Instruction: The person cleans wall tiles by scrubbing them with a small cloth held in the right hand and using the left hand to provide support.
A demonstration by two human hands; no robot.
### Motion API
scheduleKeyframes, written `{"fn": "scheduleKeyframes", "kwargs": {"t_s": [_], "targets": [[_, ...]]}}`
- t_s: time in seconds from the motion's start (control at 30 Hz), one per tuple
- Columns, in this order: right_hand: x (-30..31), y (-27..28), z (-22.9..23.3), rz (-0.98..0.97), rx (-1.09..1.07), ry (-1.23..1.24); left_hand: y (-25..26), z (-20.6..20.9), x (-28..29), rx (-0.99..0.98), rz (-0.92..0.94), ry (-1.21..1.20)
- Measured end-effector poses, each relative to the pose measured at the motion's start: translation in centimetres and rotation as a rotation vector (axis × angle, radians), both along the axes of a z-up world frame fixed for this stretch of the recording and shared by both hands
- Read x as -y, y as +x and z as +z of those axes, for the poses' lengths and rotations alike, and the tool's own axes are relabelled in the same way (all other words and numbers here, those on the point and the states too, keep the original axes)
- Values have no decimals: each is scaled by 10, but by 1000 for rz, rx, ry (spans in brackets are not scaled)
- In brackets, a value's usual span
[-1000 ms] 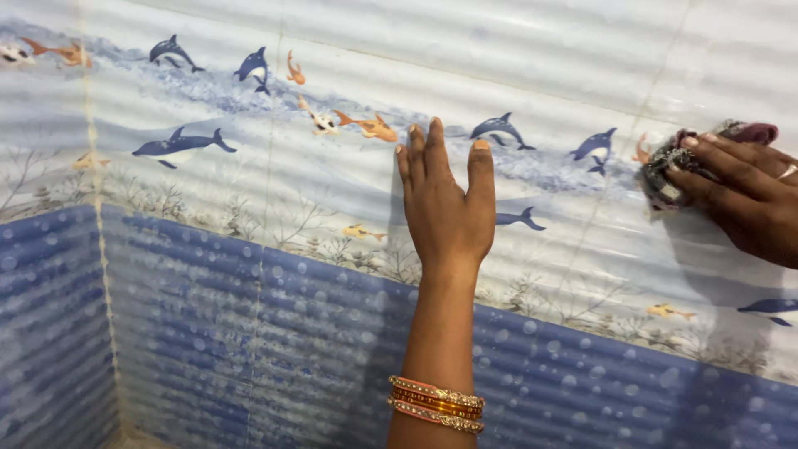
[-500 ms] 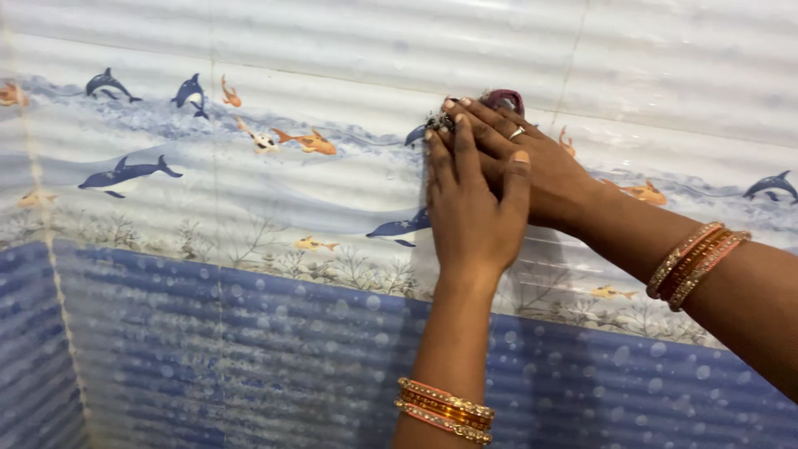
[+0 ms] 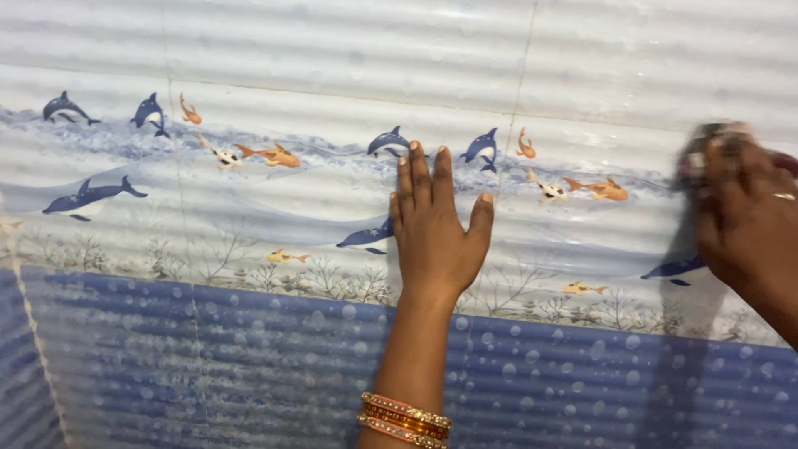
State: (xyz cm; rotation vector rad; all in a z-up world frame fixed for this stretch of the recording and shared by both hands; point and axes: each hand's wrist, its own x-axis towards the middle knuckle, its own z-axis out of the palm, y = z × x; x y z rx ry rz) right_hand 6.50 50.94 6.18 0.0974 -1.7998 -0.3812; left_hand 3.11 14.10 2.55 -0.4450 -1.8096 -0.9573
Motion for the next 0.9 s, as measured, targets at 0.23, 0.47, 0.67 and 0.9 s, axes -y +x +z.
{"fn": "scheduleKeyframes", "kwargs": {"t_s": [0.23,0.47,0.67,0.9], "targets": [[53,-28,-29,383,37,-333,8,-5,-24,7,65,-126],[165,-15,-60,452,226,-37,21,-14,-61,17,184,-306],[105,-11,-72,323,181,-186,20,-28,-73,11,189,-363],[-1,1,-109,261,120,-529,14,-49,-95,-5,187,-440]]}}
